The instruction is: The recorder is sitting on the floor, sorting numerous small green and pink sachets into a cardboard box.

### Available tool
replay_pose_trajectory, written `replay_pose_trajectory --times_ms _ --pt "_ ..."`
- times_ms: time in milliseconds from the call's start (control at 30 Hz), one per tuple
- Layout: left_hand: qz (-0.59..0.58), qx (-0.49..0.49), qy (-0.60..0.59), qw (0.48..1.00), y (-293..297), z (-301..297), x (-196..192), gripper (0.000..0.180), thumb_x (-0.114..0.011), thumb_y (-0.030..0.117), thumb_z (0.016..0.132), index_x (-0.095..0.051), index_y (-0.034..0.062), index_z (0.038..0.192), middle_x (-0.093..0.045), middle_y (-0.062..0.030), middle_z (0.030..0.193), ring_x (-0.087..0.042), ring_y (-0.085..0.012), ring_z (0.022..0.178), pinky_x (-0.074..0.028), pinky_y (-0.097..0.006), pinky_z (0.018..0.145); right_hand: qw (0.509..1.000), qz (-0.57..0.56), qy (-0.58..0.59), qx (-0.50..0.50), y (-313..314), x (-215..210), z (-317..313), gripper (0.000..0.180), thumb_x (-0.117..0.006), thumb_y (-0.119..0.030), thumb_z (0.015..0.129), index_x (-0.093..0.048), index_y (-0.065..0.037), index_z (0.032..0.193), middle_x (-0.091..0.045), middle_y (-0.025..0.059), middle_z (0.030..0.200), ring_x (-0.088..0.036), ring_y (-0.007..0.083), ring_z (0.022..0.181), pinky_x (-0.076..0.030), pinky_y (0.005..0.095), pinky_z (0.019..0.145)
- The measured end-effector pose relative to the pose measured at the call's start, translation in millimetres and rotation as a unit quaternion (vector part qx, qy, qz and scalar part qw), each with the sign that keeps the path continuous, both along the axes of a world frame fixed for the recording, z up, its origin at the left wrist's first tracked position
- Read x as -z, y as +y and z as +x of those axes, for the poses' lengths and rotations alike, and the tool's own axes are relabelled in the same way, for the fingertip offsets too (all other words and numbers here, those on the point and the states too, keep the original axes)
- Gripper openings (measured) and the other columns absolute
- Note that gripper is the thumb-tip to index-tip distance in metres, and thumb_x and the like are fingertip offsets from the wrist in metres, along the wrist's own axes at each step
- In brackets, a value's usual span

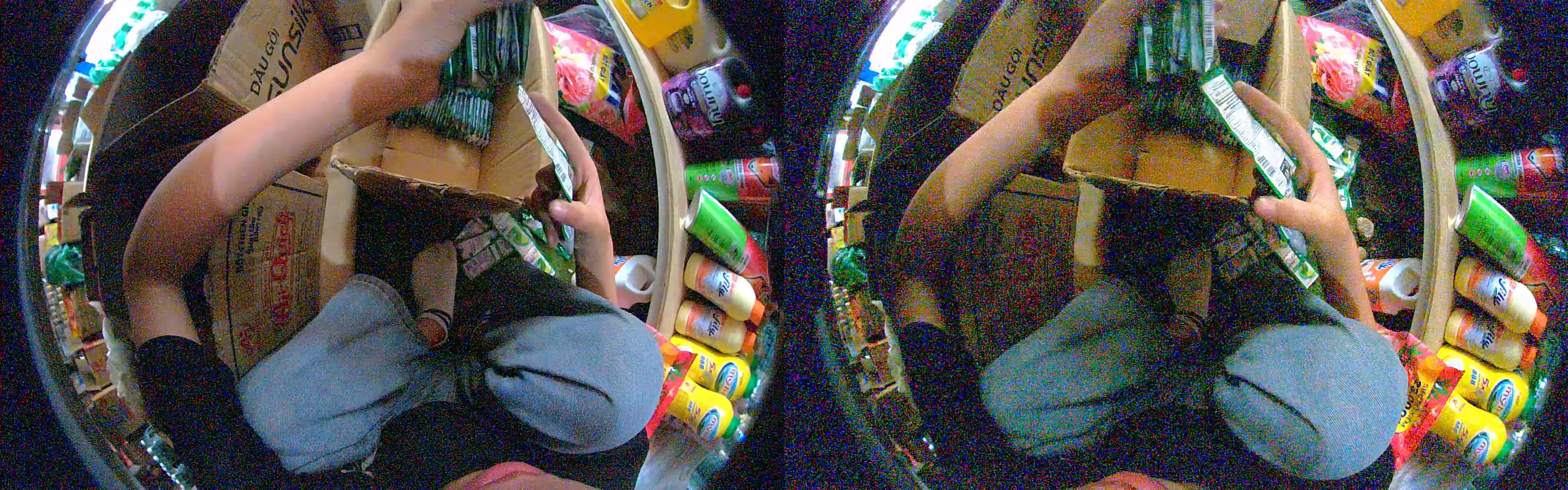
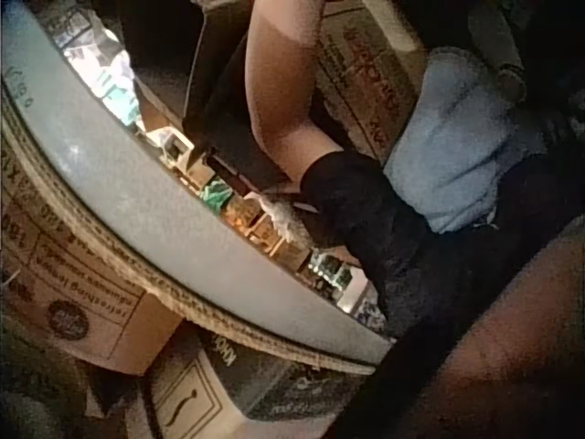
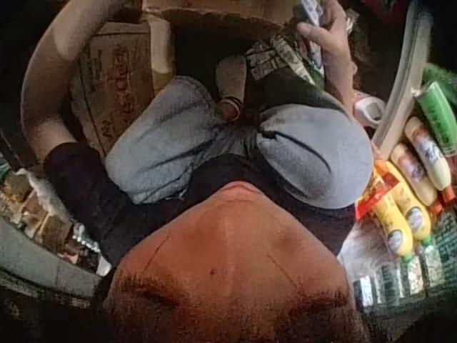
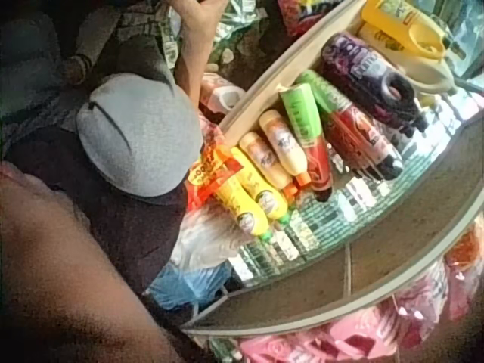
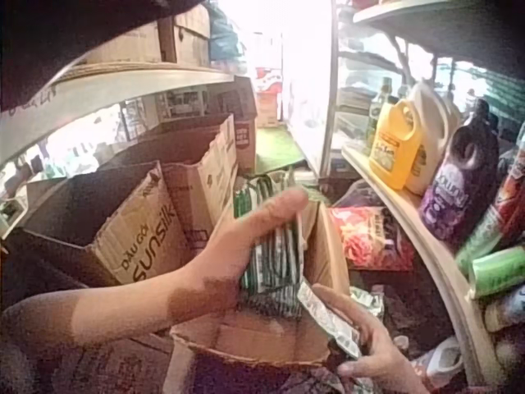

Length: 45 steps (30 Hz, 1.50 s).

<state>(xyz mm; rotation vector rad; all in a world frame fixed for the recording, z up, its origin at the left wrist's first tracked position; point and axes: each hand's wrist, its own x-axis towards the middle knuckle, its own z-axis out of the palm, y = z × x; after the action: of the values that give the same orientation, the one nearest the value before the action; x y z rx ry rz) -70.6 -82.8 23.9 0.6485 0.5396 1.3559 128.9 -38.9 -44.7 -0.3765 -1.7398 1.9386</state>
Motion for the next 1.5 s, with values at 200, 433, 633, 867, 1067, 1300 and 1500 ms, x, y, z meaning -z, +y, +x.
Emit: replay_pose_trajectory --times_ms 200,433,633,867,1067,1300,1500 --pt "0.005 -0.215 0.201 0.956 6.5 3.1 -6.6 0.014 -0.053 0.014 0.075 -0.047 0.0022 0.078 -0.051 -0.0054 0.063 -0.054 -0.0138 0.052 -0.048 -0.022 0.045 0.992 -0.004 -0.126 -0.007 2.7 -9.5 6.8 0.103 -0.073 -0.031 0.047 -0.019 0.004 0.128 -0.036 0.0113 0.125 -0.043 0.0139 0.106 -0.031 0.0220 0.087" --pt "0.095 -0.288 0.070 0.950 11.4 -39.4 -20.2 0.031 -0.051 0.018 0.072 -0.039 -0.0014 0.093 -0.048 -0.0125 0.075 -0.055 -0.0244 0.069 -0.049 -0.042 0.075 0.950 0.039 -0.225 -0.212 37.1 -3.7 54.5 0.036 -0.072 -0.022 0.058 -0.060 0.000 0.084 -0.058 0.0055 0.080 -0.054 0.0169 0.075 -0.042 0.0283 0.071" --pt "0.101 -0.226 0.052 0.967 2.6 -54.0 -28.0 0.032 -0.051 0.019 0.070 -0.043 -0.0005 0.094 -0.050 -0.0121 0.073 -0.055 -0.0219 0.068 -0.049 -0.035 0.065 0.981 0.101 -0.143 -0.078 46.2 -44.6 69.9 0.031 -0.059 -0.025 0.069 -0.057 0.001 0.087 -0.059 0.0116 0.084 -0.057 0.0222 0.065 -0.044 0.0349 0.064" --pt "0.104 -0.022 0.019 0.994 2.6 -32.5 -20.3 0.035 -0.050 0.011 0.070 -0.045 -0.0041 0.101 -0.056 -0.0163 0.087 -0.060 -0.0234 0.073 -0.052 -0.035 0.065 0.961 -0.098 0.257 -0.024 61.9 -72.7 16.5 0.039 -0.046 -0.021 0.084 -0.038 -0.010 0.120 -0.044 0.0111 0.119 -0.041 0.0262 0.110 -0.042 0.0426 0.080" --pt "0.046 0.014 -0.050 0.998 7.2 -16.7 -8.1 0.037 -0.055 0.033 0.078 -0.051 0.0011 0.096 -0.059 -0.0114 0.082 -0.060 -0.0198 0.069 -0.052 -0.033 0.060 0.993 -0.049 0.109 0.014 53.9 -62.0 -28.6 0.034 -0.047 -0.021 0.084 -0.039 -0.008 0.114 -0.051 0.0071 0.104 -0.051 0.0175 0.092 -0.045 0.0324 0.069" --pt "0.023 -0.084 0.086 0.993 6.6 -16.6 -9.2 0.034 -0.061 0.029 0.074 -0.052 0.0025 0.093 -0.058 -0.0070 0.078 -0.059 -0.0144 0.065 -0.050 -0.026 0.056 0.998 -0.051 0.034 -0.001 17.0 -33.6 -51.4 0.034 -0.055 -0.015 0.079 -0.046 0.000 0.109 -0.058 0.0088 0.095 -0.055 0.0130 0.083 -0.043 0.0244 0.076" --pt "0.031 -0.119 0.179 0.976 4.6 -14.2 -15.4 0.023 -0.061 0.014 0.073 -0.053 -0.0016 0.088 -0.058 -0.0083 0.072 -0.057 -0.0141 0.060 -0.049 -0.026 0.054 0.992 -0.075 -0.060 -0.076 13.7 -24.9 -52.5 0.029 -0.047 -0.014 0.082 -0.046 0.002 0.106 -0.055 0.0069 0.100 -0.052 0.0126 0.092 -0.040 0.0254 0.083"
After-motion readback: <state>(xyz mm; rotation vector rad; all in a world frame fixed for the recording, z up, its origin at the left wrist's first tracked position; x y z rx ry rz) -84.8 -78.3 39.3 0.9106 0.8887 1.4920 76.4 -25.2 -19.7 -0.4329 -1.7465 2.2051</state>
